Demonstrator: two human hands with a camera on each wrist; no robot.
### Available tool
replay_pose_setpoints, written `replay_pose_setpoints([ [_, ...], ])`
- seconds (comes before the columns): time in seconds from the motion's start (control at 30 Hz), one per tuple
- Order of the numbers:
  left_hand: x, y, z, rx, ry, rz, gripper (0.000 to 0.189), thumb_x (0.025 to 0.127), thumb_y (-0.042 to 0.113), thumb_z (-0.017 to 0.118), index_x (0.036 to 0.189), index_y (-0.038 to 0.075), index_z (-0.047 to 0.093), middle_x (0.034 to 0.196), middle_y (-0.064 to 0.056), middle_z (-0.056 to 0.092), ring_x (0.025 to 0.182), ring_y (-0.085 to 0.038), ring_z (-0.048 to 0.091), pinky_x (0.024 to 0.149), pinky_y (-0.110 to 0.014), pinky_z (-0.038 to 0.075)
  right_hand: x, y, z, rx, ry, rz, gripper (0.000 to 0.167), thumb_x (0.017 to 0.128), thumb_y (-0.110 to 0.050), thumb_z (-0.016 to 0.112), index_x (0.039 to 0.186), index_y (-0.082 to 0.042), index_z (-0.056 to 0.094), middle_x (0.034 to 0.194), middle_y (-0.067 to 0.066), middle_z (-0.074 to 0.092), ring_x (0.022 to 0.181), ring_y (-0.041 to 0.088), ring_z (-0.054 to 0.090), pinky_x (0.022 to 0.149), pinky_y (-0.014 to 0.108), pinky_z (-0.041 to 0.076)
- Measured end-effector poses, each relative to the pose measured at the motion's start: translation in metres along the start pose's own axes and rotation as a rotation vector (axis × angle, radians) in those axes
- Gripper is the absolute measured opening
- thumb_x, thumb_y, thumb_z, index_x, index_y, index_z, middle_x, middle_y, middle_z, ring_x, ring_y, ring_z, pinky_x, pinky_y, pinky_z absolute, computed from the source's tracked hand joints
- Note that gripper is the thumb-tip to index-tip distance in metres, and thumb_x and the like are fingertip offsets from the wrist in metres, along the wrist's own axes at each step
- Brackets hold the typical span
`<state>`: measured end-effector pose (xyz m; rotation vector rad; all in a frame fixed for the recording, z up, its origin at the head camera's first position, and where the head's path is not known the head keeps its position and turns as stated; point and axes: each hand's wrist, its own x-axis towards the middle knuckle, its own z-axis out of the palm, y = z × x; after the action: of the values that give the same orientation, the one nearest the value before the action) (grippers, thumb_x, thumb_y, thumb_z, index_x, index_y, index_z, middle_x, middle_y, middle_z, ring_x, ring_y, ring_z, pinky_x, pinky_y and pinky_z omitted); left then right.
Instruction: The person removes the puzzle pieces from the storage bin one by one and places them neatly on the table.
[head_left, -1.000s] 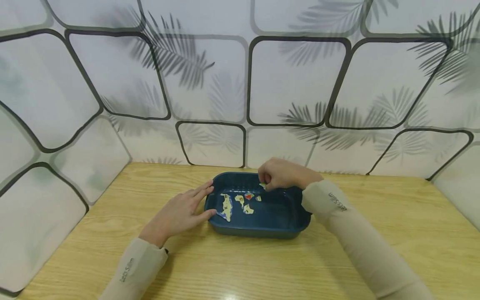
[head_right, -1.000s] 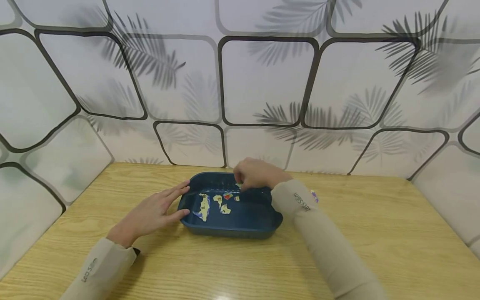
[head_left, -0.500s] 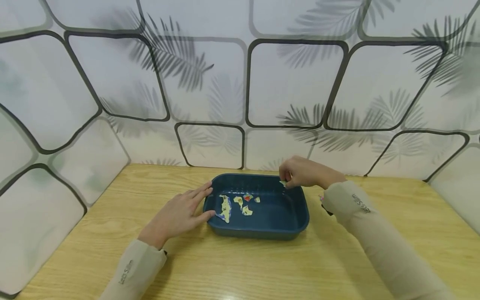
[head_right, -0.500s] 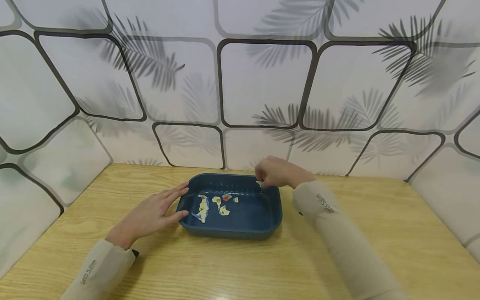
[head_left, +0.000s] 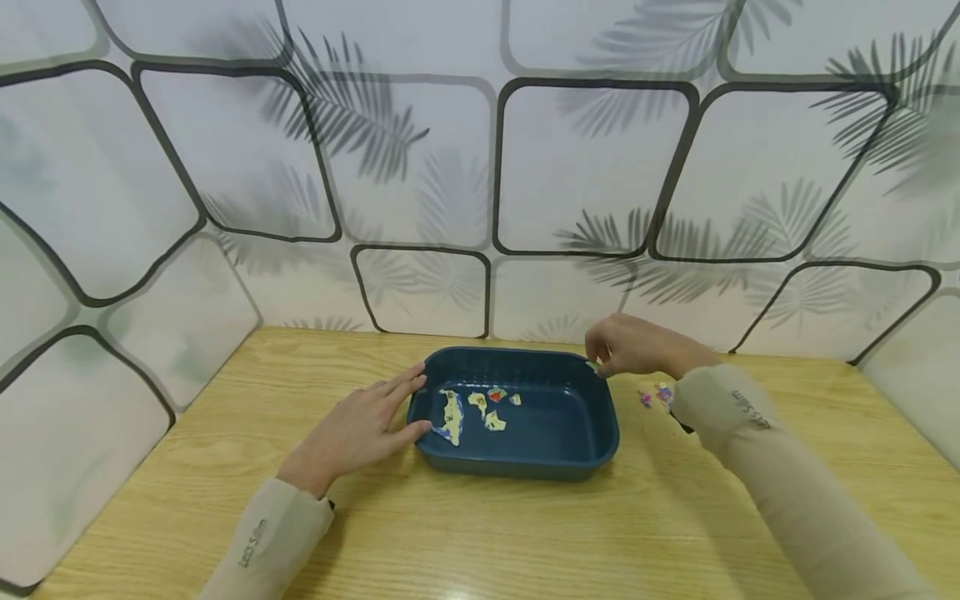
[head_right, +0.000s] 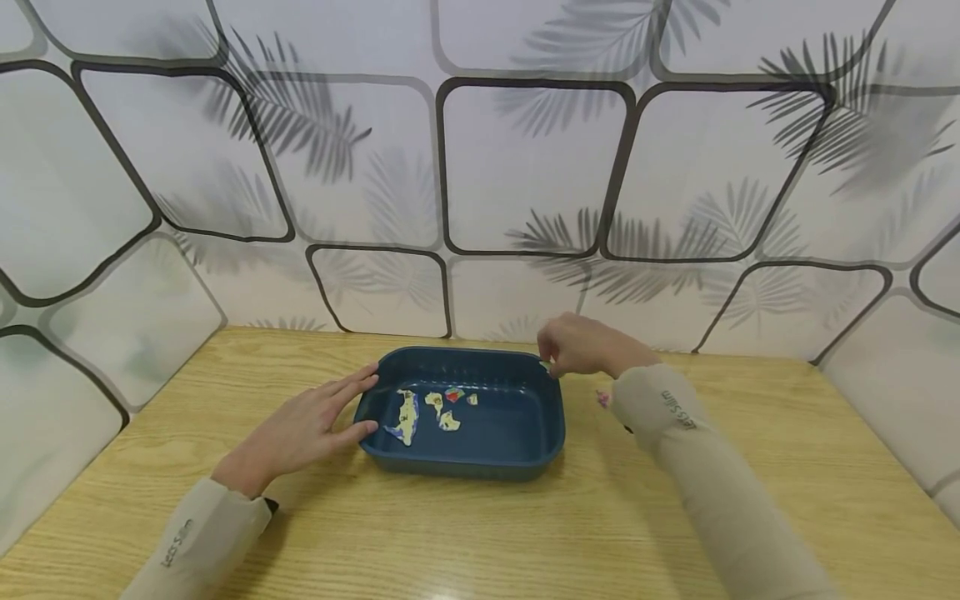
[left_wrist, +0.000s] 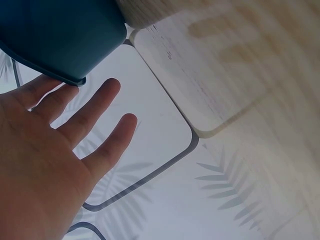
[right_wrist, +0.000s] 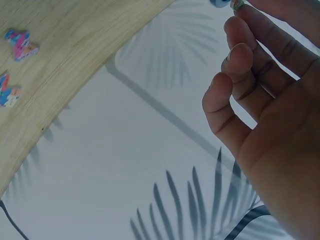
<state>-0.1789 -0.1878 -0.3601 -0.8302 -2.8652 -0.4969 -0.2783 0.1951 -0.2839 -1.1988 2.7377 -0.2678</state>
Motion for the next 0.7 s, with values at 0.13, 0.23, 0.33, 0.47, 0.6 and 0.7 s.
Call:
replay_pose_setpoints([
  [0.13, 0.001, 0.000, 0.000, -0.001, -0.001, 0.005, 0.068, 0.101, 0.043, 0.060, 0.149, -0.002, 0.047, 0.161, -0.014, 0.035, 0.128, -0.038, 0.055, 0.104, -0.060, 0.043, -0.007, 0.006, 0.000, -0.013, -0.008, 0.014, 0.009, 0.079, -0.004, 0.077, 0.083, -0.007, 0.069, 0.075, -0.002, 0.060, 0.069, 0.012, 0.054, 0.067, 0.037, 0.050],
  [0.23, 0.001, 0.000, 0.001, -0.001, -0.003, 0.010, 0.068, 0.101, 0.044, 0.060, 0.149, -0.003, 0.047, 0.161, -0.014, 0.035, 0.120, -0.037, 0.061, 0.103, -0.061, 0.043, -0.014, 0.009, -0.002, -0.002, -0.018, 0.041, 0.008, 0.080, -0.005, 0.076, 0.085, -0.007, 0.069, 0.077, -0.003, 0.060, 0.070, 0.012, 0.054, 0.066, 0.037, 0.050],
  [0.33, 0.002, 0.000, 0.000, -0.002, 0.000, 0.012, 0.068, 0.101, 0.043, 0.060, 0.149, -0.003, 0.047, 0.161, -0.014, 0.035, 0.119, -0.036, 0.062, 0.103, -0.061, 0.043, -0.022, 0.014, -0.005, 0.021, -0.022, 0.085, 0.008, 0.083, -0.006, 0.075, 0.087, -0.007, 0.068, 0.079, -0.003, 0.059, 0.072, 0.013, 0.053, 0.066, 0.038, 0.049],
  [0.47, 0.002, 0.000, 0.000, -0.005, 0.001, 0.013, 0.068, 0.101, 0.043, 0.060, 0.149, -0.003, 0.047, 0.161, -0.014, 0.035, 0.118, -0.036, 0.062, 0.103, -0.060, 0.043, -0.034, 0.025, -0.007, 0.035, -0.017, 0.126, 0.007, 0.085, -0.007, 0.075, 0.088, -0.007, 0.069, 0.080, -0.003, 0.059, 0.072, 0.014, 0.051, 0.066, 0.037, 0.047],
  [0.6, 0.002, 0.000, 0.001, -0.002, 0.002, 0.019, 0.068, 0.101, 0.044, 0.060, 0.149, -0.003, 0.047, 0.161, -0.014, 0.035, 0.105, -0.031, 0.067, 0.102, -0.059, 0.045, -0.046, 0.039, -0.004, 0.043, -0.019, 0.165, 0.008, 0.084, -0.008, 0.075, 0.088, -0.006, 0.068, 0.080, -0.002, 0.058, 0.071, 0.014, 0.050, 0.065, 0.037, 0.046],
  [0.7, 0.002, -0.001, 0.001, 0.003, 0.005, 0.025, 0.068, 0.101, 0.043, 0.061, 0.149, -0.003, 0.048, 0.161, -0.014, 0.036, 0.110, -0.033, 0.066, 0.101, -0.058, 0.045, -0.055, 0.049, 0.001, 0.052, -0.032, 0.195, 0.009, 0.084, -0.008, 0.075, 0.088, -0.006, 0.067, 0.081, -0.002, 0.057, 0.072, 0.015, 0.050, 0.065, 0.037, 0.046],
])
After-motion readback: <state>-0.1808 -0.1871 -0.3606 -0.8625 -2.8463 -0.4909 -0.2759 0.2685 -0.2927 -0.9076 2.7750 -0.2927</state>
